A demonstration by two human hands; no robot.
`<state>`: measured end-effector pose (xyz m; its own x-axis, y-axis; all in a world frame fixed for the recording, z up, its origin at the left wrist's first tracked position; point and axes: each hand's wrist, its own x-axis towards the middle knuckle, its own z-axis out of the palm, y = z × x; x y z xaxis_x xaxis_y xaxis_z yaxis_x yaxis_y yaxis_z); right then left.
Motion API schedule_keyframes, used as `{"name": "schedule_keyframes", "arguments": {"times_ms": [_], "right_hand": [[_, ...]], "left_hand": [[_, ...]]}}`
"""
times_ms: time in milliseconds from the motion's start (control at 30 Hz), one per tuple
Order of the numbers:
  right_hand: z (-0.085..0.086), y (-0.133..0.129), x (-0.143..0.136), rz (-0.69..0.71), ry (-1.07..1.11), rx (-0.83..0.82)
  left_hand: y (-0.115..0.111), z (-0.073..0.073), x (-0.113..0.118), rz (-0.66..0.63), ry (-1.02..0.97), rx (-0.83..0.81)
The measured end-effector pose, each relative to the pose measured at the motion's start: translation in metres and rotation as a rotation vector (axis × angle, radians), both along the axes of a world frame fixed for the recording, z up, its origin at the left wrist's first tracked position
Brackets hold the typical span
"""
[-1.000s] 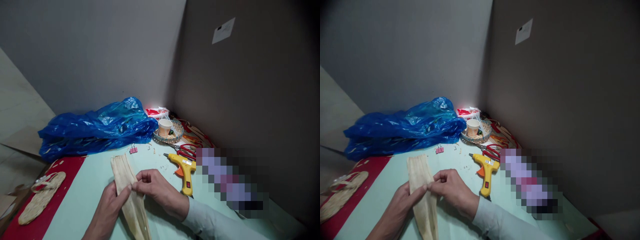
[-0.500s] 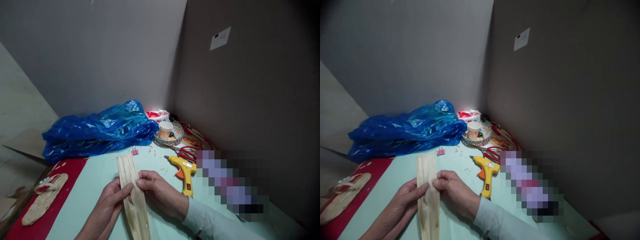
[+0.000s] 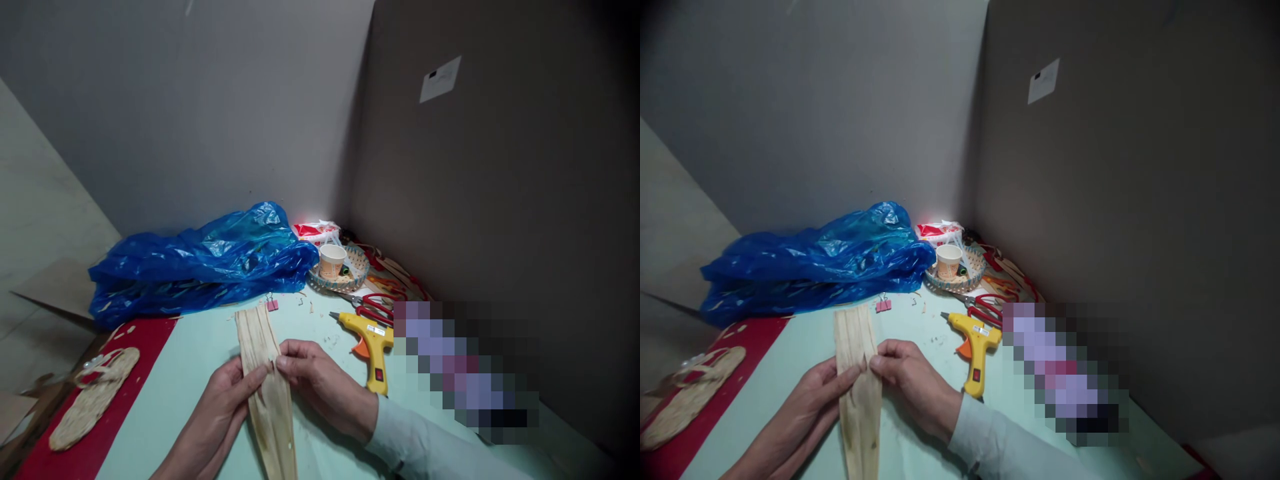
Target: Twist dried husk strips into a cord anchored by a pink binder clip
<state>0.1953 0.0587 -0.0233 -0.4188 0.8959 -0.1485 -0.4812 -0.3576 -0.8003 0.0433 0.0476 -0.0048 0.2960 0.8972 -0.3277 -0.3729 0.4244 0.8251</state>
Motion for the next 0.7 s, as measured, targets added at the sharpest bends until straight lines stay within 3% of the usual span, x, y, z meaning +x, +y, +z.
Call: {"name": "schedule_keyframes", "arguments": {"times_ms": [333,567,700], "right_hand": [[0.005,0.001,0.002,0.089,0.131,-0.016],[0.014,-0.002,0.003,0.185,-0.004,0.105],[0.013,-0.006,0.001,0.231,-0.145,0.233]], "left_hand": [[-0.001,0.000,0.001,-0.001,-0.097,-0.032],[0.001,0.001,0.000,0.020,-0.156,-0.023],[-0.002,-0.001,-0.002,0.090,-0.056,-0.023]]}}
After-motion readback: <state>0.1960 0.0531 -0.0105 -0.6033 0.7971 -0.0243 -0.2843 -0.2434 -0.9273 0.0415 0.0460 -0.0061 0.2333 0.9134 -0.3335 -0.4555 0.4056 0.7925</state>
